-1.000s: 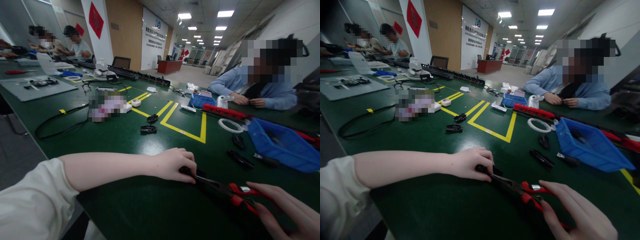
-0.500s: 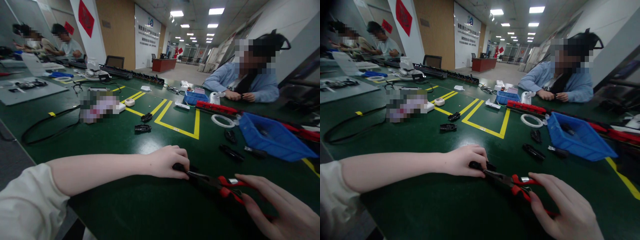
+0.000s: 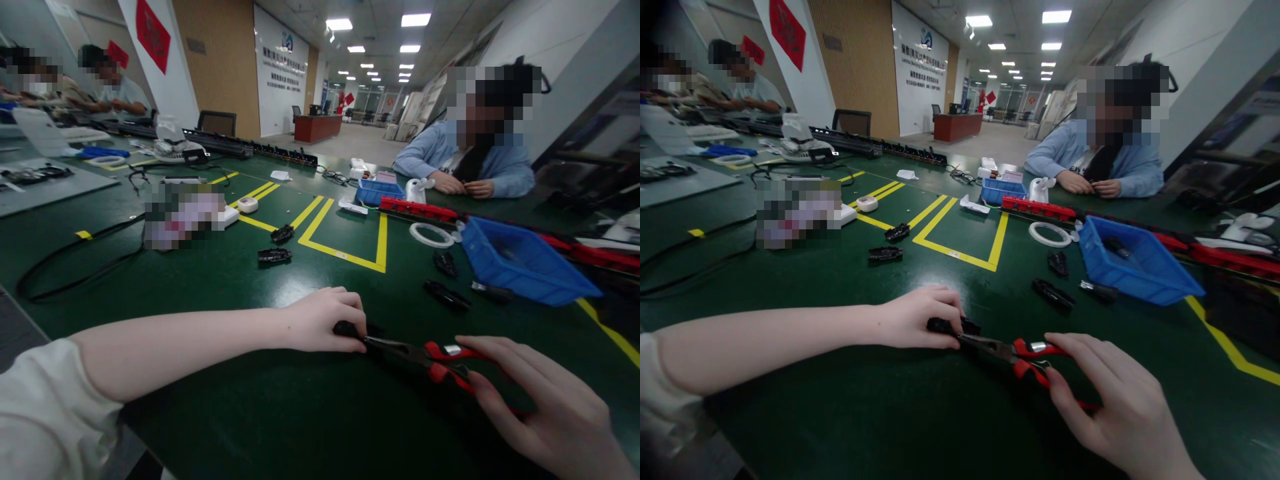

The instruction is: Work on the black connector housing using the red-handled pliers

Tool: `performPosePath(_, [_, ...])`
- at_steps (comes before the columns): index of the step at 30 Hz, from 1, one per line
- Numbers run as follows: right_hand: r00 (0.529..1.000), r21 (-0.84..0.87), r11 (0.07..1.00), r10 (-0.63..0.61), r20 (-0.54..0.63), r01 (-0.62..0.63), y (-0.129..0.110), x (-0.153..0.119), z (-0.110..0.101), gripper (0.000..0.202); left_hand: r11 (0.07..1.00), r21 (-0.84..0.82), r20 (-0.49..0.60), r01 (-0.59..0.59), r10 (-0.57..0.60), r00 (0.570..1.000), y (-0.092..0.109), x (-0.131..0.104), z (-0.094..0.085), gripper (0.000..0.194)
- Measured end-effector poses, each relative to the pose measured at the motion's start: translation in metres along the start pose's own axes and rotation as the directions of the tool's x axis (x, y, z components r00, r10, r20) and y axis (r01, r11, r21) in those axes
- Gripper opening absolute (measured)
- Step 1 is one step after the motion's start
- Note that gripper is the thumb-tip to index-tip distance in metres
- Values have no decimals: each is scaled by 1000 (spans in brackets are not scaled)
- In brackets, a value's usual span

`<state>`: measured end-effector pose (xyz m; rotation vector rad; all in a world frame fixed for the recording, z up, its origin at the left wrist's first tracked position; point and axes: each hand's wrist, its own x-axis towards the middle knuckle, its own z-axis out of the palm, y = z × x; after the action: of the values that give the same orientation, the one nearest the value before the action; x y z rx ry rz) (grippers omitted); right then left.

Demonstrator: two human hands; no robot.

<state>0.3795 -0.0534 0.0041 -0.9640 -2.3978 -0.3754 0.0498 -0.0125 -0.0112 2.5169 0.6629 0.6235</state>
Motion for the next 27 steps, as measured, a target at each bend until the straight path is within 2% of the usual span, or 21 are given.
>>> performPosePath(13, [1000, 10, 1000, 6, -22, -6, 4, -2, 0, 38, 1000, 7, -25, -30, 30, 999, -2, 0, 2, 16])
performPosePath(20, [995, 30, 996, 85, -41, -84, 0, -4, 5, 31, 1000, 14, -25, -25, 26, 999, -1, 1, 1, 16])
performPosePath(27, [995, 25, 996, 83, -54, -82, 6, -10, 11, 27, 1000, 17, -27, -26, 26, 999, -2, 2, 1, 14])
